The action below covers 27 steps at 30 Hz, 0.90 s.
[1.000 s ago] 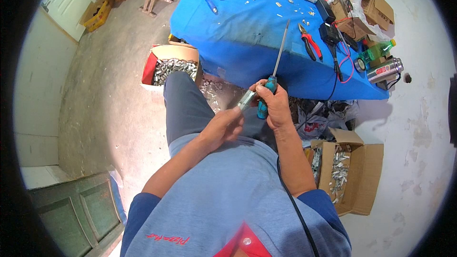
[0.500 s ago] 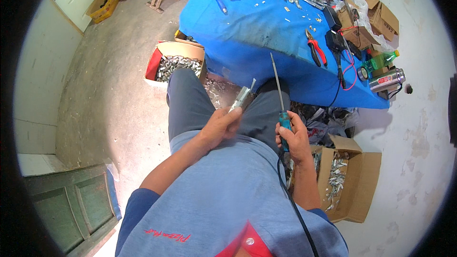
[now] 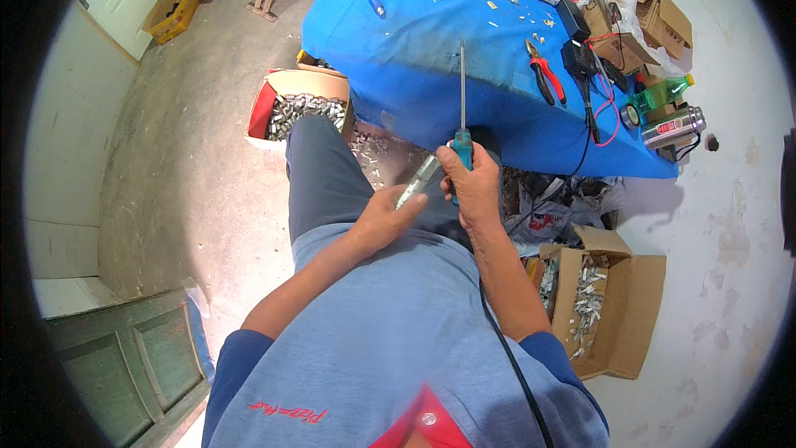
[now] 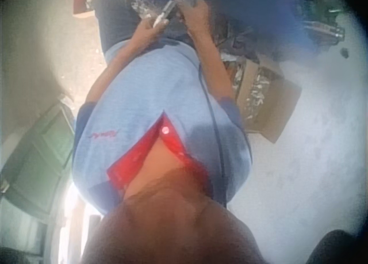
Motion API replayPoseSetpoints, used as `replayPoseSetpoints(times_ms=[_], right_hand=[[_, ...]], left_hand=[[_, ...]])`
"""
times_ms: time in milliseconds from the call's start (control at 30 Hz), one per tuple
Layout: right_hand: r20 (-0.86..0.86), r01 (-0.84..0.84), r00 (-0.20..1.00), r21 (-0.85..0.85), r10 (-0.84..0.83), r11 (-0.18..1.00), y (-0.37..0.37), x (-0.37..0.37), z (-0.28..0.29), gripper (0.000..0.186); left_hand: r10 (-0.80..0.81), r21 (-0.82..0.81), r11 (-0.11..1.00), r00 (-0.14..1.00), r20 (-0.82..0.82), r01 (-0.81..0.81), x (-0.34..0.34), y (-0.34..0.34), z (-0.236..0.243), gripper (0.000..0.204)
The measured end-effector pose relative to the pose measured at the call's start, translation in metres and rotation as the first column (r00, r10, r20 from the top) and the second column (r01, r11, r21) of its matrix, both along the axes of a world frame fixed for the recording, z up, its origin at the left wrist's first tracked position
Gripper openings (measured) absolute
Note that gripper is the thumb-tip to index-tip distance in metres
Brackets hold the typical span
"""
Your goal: The person assembles and disassembles small tubular metal components using a screwdriver and pliers on a blue workspace.
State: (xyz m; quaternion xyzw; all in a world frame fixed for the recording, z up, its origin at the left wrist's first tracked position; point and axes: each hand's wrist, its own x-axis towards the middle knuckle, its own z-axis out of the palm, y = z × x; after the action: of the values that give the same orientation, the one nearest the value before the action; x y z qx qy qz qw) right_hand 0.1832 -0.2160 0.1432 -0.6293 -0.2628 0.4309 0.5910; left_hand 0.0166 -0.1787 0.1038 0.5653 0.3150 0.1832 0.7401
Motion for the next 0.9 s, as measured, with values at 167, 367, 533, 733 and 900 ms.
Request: replayPoseSetpoints(times_ms=[167, 367, 533, 733, 900], right_hand=[[-0.025, 0.012, 1.000, 0.048, -0.011, 0.999, 0.008, -0.001, -0.014, 0.026], [-0.111, -0.007, 0.994, 0.091, 0.018, 0.996, 0.004, 0.006, -0.019, 0.023], [-0.280, -0.059, 0.952, 0.227, 0.123, 0.972, 0.005, 0.012, -0.029, 0.027], [-0.409, -0.100, 0.880, 0.336, 0.241, 0.937, 0.006, 0.017, -0.039, 0.031], [-0.280, -0.059, 0.953, 0.199, 0.114, 0.978, 0.003, 0.013, -0.025, 0.030]], left_hand=[[0.020, 0.038, 0.999, 1.000, 0.000, -0.020, -0.001, 0.000, 0.003, 0.038], [0.039, 0.192, 0.981, 0.998, -0.048, -0.030, -0.001, 0.000, 0.002, 0.040], [-0.030, 0.092, 0.995, 0.999, -0.024, 0.033, -0.004, 0.002, 0.012, 0.042], [-0.049, 0.062, 0.997, 0.997, 0.060, 0.045, -0.003, -0.001, 0.000, 0.038], [0.083, 0.051, 0.995, 0.993, 0.081, -0.087, -0.001, -0.002, -0.012, 0.034]])
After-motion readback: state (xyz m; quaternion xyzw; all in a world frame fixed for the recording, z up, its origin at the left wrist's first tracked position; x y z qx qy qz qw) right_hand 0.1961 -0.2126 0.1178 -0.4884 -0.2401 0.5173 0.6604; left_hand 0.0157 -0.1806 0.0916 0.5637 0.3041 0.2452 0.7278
